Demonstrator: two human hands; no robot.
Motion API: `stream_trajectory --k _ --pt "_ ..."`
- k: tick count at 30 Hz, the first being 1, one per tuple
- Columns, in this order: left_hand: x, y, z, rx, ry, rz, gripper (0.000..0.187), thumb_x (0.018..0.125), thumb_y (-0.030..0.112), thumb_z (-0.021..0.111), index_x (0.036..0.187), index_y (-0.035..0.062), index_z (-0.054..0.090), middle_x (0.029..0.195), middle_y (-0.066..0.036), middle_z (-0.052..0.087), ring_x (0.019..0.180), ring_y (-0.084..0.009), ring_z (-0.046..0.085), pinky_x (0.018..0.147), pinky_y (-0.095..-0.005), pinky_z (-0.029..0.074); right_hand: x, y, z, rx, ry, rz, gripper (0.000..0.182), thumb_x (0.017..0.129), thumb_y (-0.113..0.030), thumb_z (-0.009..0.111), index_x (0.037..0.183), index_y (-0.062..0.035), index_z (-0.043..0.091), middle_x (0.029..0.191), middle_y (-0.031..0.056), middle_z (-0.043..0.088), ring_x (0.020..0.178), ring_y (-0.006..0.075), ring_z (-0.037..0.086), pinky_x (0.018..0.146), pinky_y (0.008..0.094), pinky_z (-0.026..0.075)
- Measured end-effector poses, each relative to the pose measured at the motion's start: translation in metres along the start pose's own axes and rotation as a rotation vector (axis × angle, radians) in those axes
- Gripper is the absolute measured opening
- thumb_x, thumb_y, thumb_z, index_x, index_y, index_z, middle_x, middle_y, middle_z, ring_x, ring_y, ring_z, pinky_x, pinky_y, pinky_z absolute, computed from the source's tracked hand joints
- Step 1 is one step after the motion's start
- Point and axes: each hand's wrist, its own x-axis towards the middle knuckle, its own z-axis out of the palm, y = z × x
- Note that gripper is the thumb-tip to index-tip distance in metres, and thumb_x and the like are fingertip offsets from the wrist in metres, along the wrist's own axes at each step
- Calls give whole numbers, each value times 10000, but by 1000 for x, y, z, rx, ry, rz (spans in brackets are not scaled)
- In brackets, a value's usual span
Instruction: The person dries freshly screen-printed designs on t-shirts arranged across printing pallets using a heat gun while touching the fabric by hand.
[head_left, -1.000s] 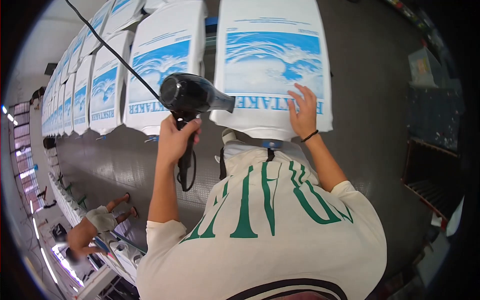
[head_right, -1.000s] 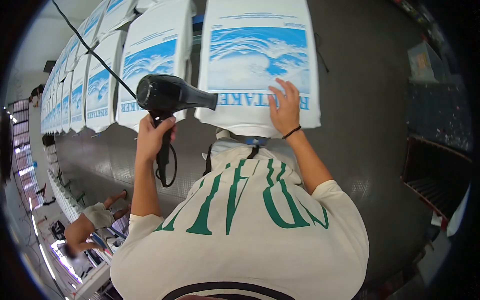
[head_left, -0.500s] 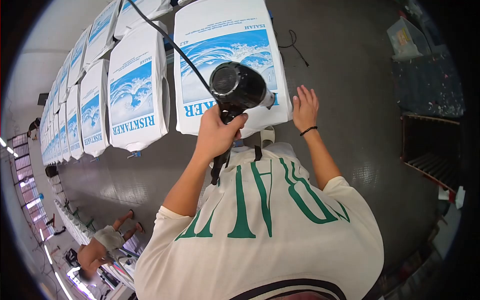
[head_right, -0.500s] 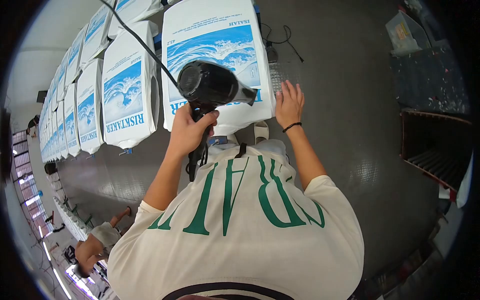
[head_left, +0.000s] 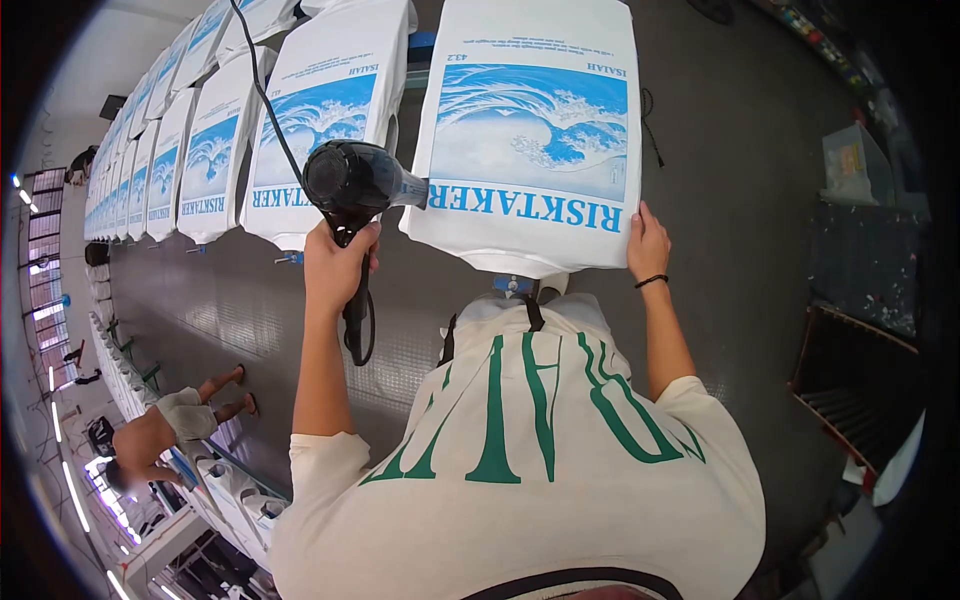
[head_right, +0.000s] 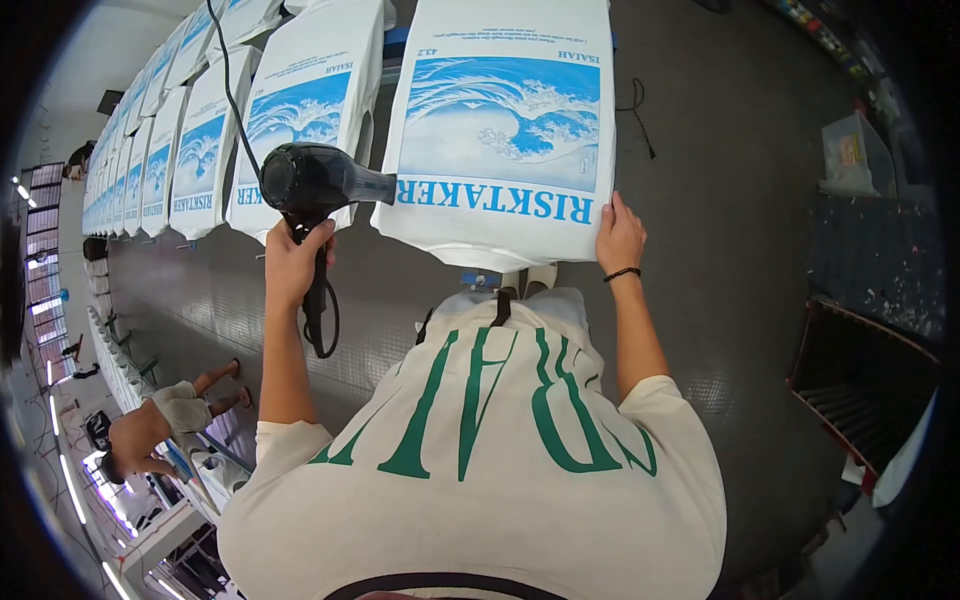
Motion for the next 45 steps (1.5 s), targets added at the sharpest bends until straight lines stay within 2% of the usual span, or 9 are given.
stream_trajectory --k 6,11,19,22,24,26,30,33,45 --pt "7 -13 -7 -54 -62 32 202 848 146 713 812 -11 592 646 -42 609 510 -116 575 491 -261 443 0 7 15 113 119 -28 389 1007 -244 472 1298 -23 605 1156 190 641 1029 368 620 920 421 481" --pt "-6 -7 18 -95 -184 23 188 850 143 711 822 -7 600 651 -33 613 515 -104 575 488 -258 439 -5 11 16 152 180 -54 368 997 -214 487 1282 -22 618 1080 182 636 991 355 623 891 417 488" --pt "-37 40 123 -106 -408 -5 235 850 151 715 954 -40 627 672 -38 624 522 -98 592 503 -261 467 -3 25 3 287 170 -44 359 993 -213 494 1275 -33 626 1043 182 626 958 333 621 868 395 491" --pt "-42 56 160 -109 -448 33 247 849 158 718 949 -46 622 668 -46 625 527 -104 602 504 -267 470 -3 40 -13 270 96 -77 346 1007 -205 504 1289 -42 619 1075 135 654 969 268 648 864 351 498" --pt "-41 70 180 -104 -468 16 255 844 158 723 952 -50 622 676 -52 633 530 -107 607 502 -268 472 -5 50 -26 257 103 -104 328 1005 -198 508 1269 -44 627 1067 120 656 974 272 633 883 359 484" --pt "-35 83 199 -116 -451 60 252 840 156 727 942 -50 622 679 -53 636 532 -110 609 502 -269 476 -5 57 -45 137 117 -175 305 1000 -188 510 1241 -54 640 1070 106 653 1002 283 606 910 370 462" --pt "1 119 233 -76 -357 138 204 822 136 722 879 -39 635 675 -64 641 527 -120 609 504 -270 486 2 78 -70 167 63 -189 293 980 -206 525 1219 -104 660 1116 72 633 1071 287 555 959 413 401" --pt "41 148 258 -24 -278 248 229 824 166 711 824 -52 640 665 -81 647 531 -147 633 526 -286 499 11 85 -85 133 58 -245 281 972 -168 537 1211 -86 660 1112 92 632 1075 282 560 948 408 414" --pt "129 190 278 -66 -182 212 228 815 163 723 832 -52 646 671 -96 661 538 -150 636 518 -276 513 40 84 -75 170 -17 -288 268 944 -188 575 1174 -89 672 1148 81 618 1108 302 538 955 421 410"
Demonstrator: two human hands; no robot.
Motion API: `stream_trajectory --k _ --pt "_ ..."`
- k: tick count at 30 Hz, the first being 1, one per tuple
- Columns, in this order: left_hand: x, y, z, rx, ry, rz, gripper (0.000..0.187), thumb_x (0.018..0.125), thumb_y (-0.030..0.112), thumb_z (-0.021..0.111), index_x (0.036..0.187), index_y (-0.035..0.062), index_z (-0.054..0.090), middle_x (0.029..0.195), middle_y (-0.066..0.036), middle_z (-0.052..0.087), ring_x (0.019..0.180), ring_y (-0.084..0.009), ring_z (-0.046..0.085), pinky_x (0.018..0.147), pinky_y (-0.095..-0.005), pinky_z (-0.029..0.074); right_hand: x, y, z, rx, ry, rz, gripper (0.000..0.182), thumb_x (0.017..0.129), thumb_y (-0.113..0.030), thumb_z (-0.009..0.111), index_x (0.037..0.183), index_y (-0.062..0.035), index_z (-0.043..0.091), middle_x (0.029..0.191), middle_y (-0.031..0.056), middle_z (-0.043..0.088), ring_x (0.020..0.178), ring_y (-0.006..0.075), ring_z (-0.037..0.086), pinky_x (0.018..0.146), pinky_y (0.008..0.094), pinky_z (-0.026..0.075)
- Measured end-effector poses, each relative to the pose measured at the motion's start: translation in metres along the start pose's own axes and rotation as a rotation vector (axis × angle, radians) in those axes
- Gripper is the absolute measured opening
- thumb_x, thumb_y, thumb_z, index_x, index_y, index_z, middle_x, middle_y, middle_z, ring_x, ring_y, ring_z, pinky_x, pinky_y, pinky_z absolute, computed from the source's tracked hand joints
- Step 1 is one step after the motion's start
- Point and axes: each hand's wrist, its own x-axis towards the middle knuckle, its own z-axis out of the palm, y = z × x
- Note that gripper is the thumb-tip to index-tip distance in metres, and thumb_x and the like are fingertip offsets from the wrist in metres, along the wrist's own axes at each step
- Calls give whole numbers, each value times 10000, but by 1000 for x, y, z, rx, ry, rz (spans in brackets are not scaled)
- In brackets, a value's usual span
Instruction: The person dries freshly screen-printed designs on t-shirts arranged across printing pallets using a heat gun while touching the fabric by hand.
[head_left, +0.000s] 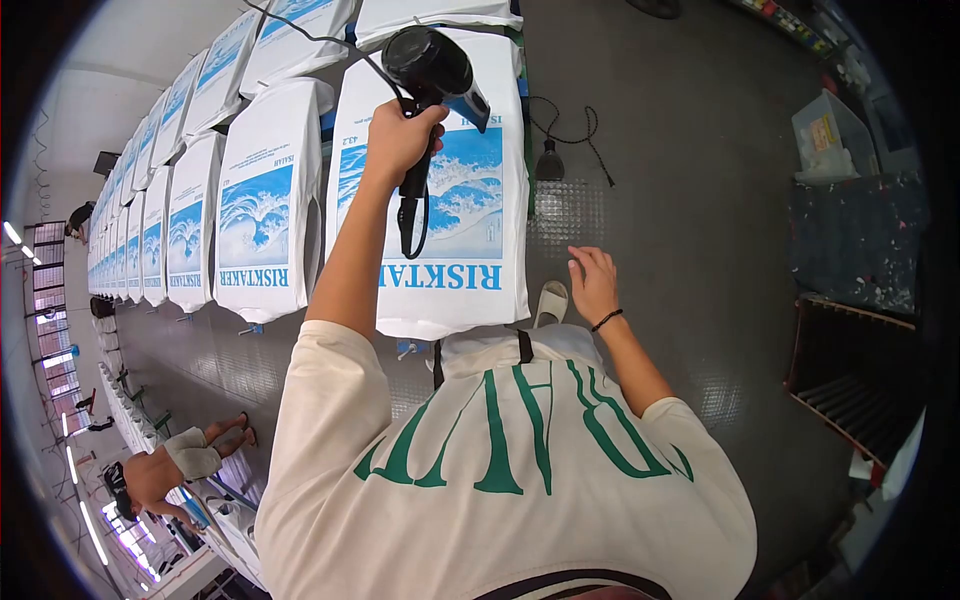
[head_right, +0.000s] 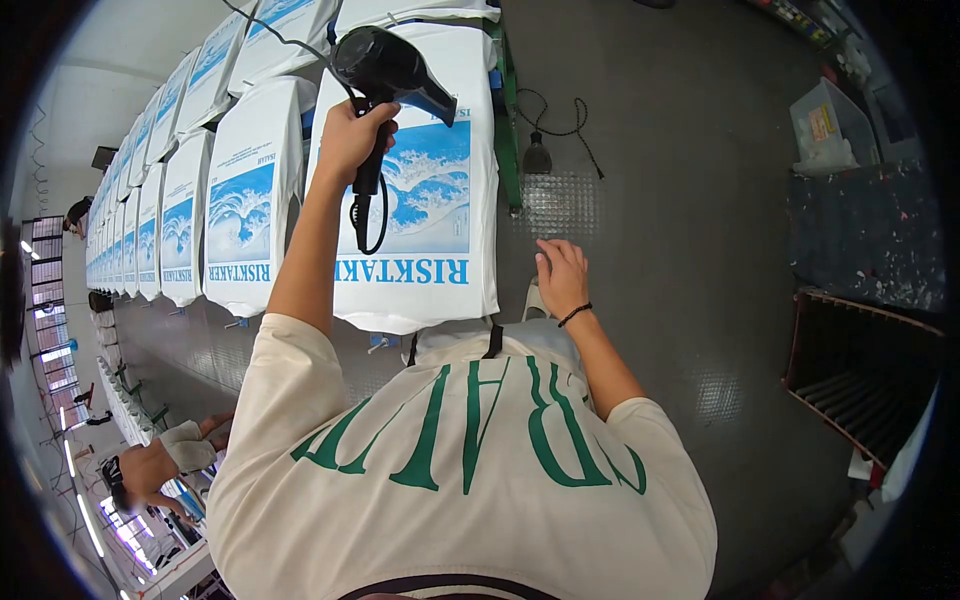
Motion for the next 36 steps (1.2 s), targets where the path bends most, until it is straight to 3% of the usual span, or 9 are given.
stream_trajectory --k 3,9,13,18,23,31,36 --pt "5 -8 -15 32 35 28 217 817 150 714 832 -48 628 657 -98 651 525 -149 628 493 -278 502 11 -11 6 -23 42 -5 277 943 -189 577 1186 -87 664 1181 85 615 1133 306 528 973 421 409" --pt "18 -9 -30 -73 -93 -17 233 819 150 723 840 -57 618 667 -99 648 516 -151 618 481 -270 494 46 -24 35 -2 100 31 293 947 -176 567 1212 -79 647 1247 91 605 1172 318 515 1022 425 399" --pt "25 -8 -27 95 -82 71 259 821 195 723 823 -47 631 649 -91 655 531 -145 641 508 -270 506 75 -38 32 27 157 -8 289 952 -163 556 1209 -66 646 1256 107 602 1161 334 515 1026 417 402" --pt "18 10 -11 -105 -157 -51 202 834 145 717 835 -38 632 661 -81 642 513 -132 603 487 -267 485 119 -28 41 49 116 -55 303 949 -151 559 1222 -44 639 1263 114 597 1161 339 511 1031 410 404" --pt "41 11 -5 -8 -17 -19 217 832 154 721 846 -42 627 679 -81 643 515 -130 598 486 -265 479 169 -22 38 88 -18 -158 353 954 -158 560 1278 -26 606 1333 122 555 1214 343 475 1056 419 393" --pt "46 -9 -72 -40 137 -119 199 843 150 721 883 -19 624 690 -70 629 535 -131 585 501 -267 480 223 -22 69 11 -119 -190 479 989 -195 502 1433 -22 457 1451 124 484 1279 357 435 1083 422 384" --pt "54 -32 -117 -21 194 -102 195 842 140 720 864 -26 622 681 -73 631 517 -133 581 496 -268 474 237 -27 86 161 -132 16 478 995 -176 506 1446 -25 451 1416 167 523 1217 366 512 1039 417 421"
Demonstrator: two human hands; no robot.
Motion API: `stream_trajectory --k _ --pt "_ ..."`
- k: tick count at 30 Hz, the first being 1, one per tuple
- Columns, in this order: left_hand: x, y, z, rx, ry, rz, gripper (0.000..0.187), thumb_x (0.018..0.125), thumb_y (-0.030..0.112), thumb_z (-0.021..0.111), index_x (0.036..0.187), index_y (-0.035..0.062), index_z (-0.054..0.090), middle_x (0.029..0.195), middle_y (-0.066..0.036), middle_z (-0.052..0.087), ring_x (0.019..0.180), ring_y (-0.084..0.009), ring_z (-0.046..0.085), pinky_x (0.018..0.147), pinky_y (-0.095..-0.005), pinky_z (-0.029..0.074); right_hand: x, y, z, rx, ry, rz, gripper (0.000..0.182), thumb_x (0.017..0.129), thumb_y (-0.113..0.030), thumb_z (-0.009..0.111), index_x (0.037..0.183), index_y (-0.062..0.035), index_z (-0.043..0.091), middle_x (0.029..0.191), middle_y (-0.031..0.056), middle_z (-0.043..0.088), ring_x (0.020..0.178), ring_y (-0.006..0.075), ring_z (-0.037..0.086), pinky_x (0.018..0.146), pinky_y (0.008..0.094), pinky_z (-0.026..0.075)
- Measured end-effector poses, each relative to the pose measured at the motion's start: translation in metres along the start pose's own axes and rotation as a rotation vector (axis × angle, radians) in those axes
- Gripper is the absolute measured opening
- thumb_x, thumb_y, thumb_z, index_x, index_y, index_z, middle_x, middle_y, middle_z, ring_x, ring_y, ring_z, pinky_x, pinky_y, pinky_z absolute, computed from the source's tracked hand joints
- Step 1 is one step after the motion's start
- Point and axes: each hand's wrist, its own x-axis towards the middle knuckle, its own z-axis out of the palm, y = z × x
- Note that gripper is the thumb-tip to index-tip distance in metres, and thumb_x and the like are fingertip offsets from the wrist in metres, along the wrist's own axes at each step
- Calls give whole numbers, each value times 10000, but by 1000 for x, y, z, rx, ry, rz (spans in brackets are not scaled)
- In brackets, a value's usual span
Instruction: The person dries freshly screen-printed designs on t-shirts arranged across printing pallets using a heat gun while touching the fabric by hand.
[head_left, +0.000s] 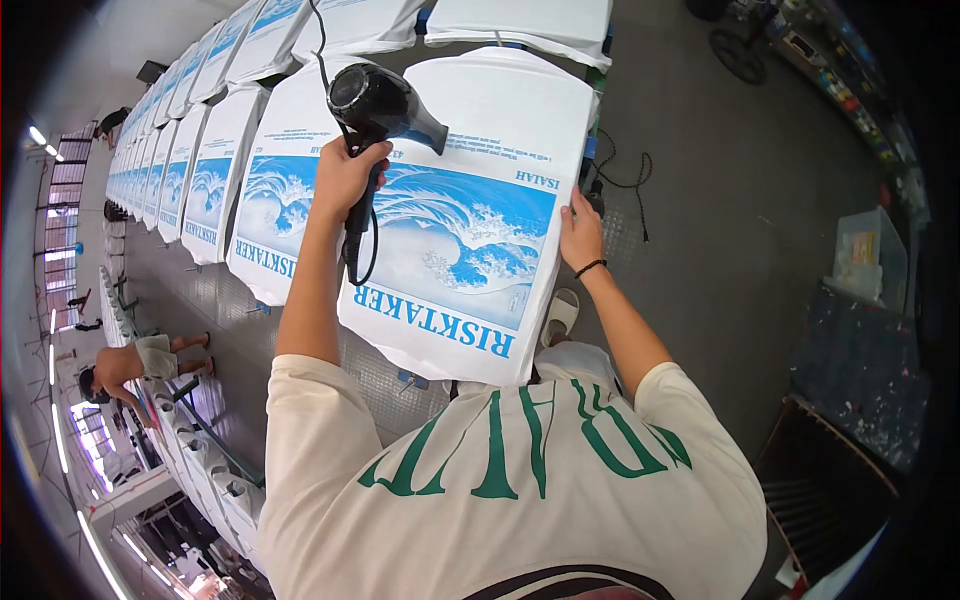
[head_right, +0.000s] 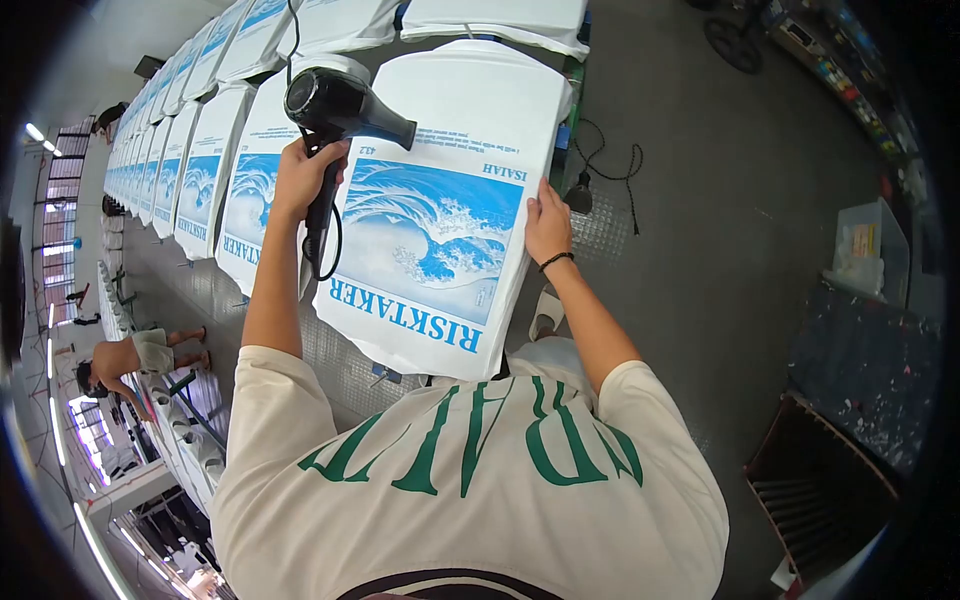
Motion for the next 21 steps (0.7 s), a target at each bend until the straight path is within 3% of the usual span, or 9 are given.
stream_trajectory --k 3,4,8,11,14,21 --pt "8 -7 -26 67 46 -9 157 848 145 704 851 9 624 688 -54 632 533 -121 579 510 -261 455 7 25 16 223 64 52 467 971 -177 567 1417 -51 507 1299 194 592 1084 329 600 958 410 469" --pt "11 -9 -33 58 68 -13 164 846 147 706 855 6 624 692 -58 633 532 -124 579 508 -263 457 7 23 11 260 28 136 484 963 -191 604 1427 -87 514 1211 180 624 1014 277 633 890 370 498" --pt "27 -20 -57 49 119 -6 190 829 157 719 843 -4 618 691 -70 636 522 -130 578 502 -269 457 8 24 10 295 48 153 482 957 -189 633 1423 -123 529 1180 157 641 951 221 656 854 335 512" --pt "36 -17 -60 40 107 2 190 822 152 718 818 -8 616 673 -70 632 513 -131 574 497 -274 453 9 21 11 330 55 180 469 961 -181 622 1418 -122 533 1179 166 666 982 222 661 875 335 508" --pt "39 -15 -44 16 -63 63 188 829 142 717 818 -21 622 663 -75 632 515 -136 580 498 -273 456 9 21 11 355 60 184 467 960 -175 618 1416 -124 532 1183 174 684 1017 229 665 902 330 499" --pt "10 4 37 -88 -214 35 220 845 155 722 894 -39 628 689 -74 638 526 -126 592 490 -259 481 8 14 11 311 115 162 462 940 -152 632 1393 -105 552 1225 162 678 1035 248 666 904 320 493"
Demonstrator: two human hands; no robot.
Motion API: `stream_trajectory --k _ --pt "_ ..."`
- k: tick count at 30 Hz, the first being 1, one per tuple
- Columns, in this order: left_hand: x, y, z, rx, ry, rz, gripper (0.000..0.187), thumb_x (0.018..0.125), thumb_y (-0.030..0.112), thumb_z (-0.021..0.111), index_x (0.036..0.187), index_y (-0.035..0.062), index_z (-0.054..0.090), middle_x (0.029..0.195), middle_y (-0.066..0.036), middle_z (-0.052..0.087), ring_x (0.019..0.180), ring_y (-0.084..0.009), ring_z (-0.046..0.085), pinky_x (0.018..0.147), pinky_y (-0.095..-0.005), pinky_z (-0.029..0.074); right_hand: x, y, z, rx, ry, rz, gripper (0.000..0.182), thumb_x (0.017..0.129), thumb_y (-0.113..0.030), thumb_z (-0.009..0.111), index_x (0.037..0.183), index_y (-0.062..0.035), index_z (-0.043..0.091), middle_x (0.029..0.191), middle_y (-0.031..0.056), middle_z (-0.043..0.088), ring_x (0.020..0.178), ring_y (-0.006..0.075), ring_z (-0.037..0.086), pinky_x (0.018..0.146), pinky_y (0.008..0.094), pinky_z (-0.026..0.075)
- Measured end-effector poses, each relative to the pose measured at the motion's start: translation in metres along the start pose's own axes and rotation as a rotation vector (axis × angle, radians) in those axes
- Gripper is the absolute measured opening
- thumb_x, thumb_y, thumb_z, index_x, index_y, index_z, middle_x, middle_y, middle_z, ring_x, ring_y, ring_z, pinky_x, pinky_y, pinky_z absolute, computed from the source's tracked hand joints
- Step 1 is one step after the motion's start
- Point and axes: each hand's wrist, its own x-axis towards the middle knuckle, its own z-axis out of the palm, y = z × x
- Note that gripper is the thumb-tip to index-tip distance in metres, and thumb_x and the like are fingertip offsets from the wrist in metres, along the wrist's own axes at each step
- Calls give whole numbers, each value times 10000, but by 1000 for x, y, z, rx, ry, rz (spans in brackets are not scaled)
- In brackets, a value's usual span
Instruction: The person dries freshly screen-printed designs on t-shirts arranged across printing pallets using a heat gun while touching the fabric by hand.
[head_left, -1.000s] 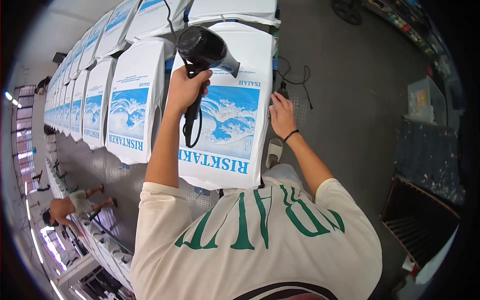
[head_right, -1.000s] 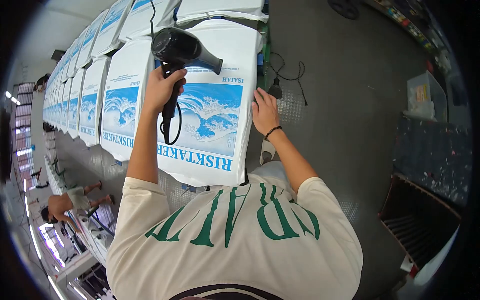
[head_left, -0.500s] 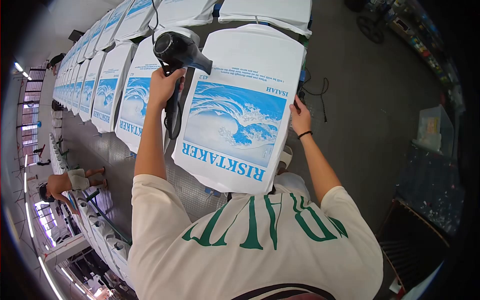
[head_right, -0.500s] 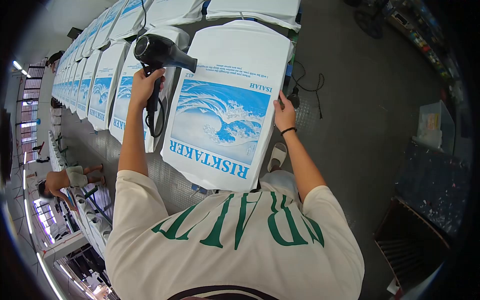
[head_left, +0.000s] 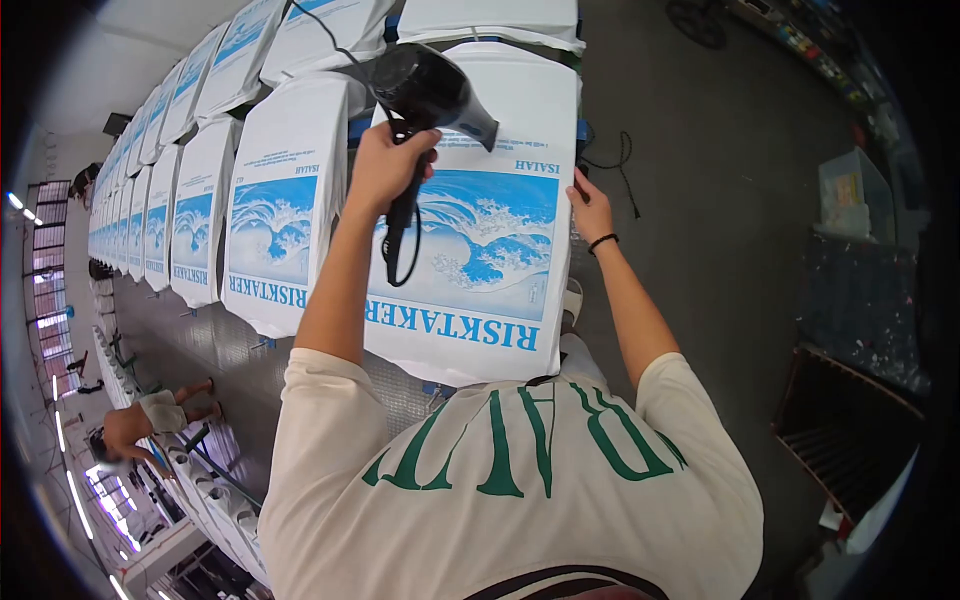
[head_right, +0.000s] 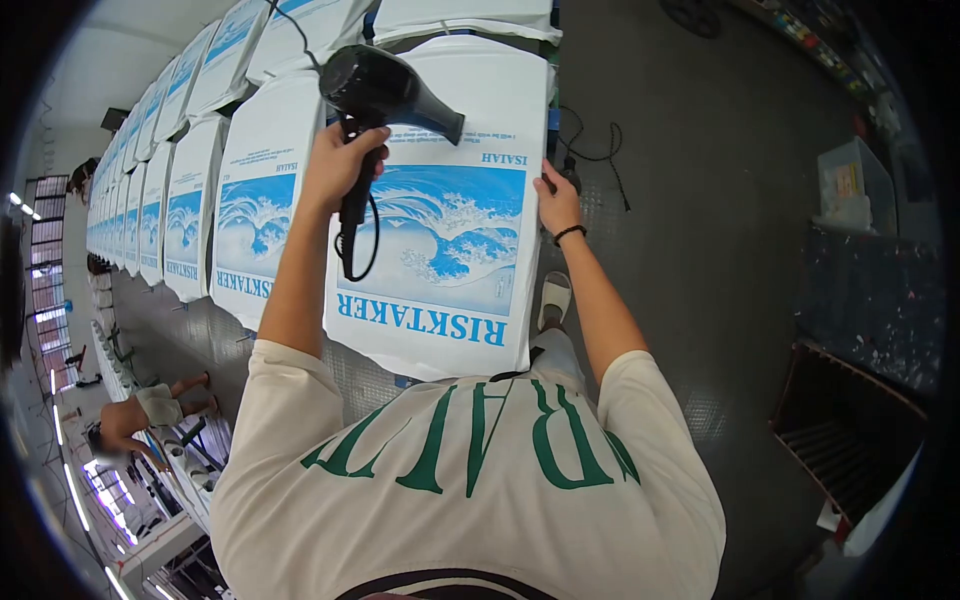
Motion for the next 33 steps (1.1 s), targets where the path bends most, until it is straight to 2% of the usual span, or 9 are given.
stream_trajectory --k 4,8,10,11,13,15,20,24,33 --pt "-19 13 46 -18 -97 -31 216 839 151 729 877 -31 619 682 -76 635 521 -129 593 493 -265 481 4 19 4 87 49 59 565 889 -222 716 1398 -53 537 1132 142 699 979 237 668 872 328 509" --pt "-42 17 65 -9 -158 -33 212 835 157 725 865 -23 616 678 -75 640 524 -131 605 498 -268 482 -10 29 1 71 246 77 473 871 -242 736 1286 -47 617 1099 108 678 896 208 665 820 331 533" --pt "-52 14 64 60 -92 -15 204 836 151 719 844 -26 619 677 -68 640 528 -127 610 502 -259 481 -20 29 -6 111 261 92 365 909 -223 680 1230 -56 638 1116 96 657 963 232 635 898 365 500" --pt "-56 14 60 105 -68 -2 199 839 147 716 846 -27 620 675 -66 638 531 -125 612 503 -255 481 -28 19 -12 -89 303 -57 341 926 -219 647 1233 -70 640 1160 95 637 1046 264 588 960 388 455" --pt "-57 9 46 42 -49 -20 207 849 140 717 895 -36 619 693 -71 638 535 -122 602 505 -245 479 -36 -3 -18 -290 336 -211 321 943 -214 614 1235 -84 641 1204 95 618 1129 296 540 1021 412 410" --pt "-59 4 31 -16 4 -47 222 853 141 725 913 -44 617 713 -80 640 536 -126 588 501 -248 476 -37 -25 -15 -477 177 -378 315 956 -223 579 1242 -108 645 1310 89 551 1237 347 413 1087 475 318" --pt "-53 -10 -29 14 158 5 216 834 139 731 900 -38 626 687 -81 637 516 -131 583 485 -250 458 -22 -49 2 -851 26 -425 518 985 -439 517 1445 -202 484 1520 167 290 1373 430 246 1099 580 263" --pt "-42 -30 -83 109 323 25 204 818 153 736 815 -18 623 659 -71 634 502 -126 581 475 -263 461 -22 -46 8 -985 -11 -416 543 992 -494 478 1453 -207 478 1544 156 266 1390 431 224 1109 592 237" --pt "-54 -52 -136 28 269 -22 206 813 160 726 830 -16 619 659 -65 634 510 -130 586 492 -268 464 -29 -46 14 -1054 17 -378 557 1006 -523 430 1469 -214 465 1540 146 291 1392 420 243 1113 573 260"
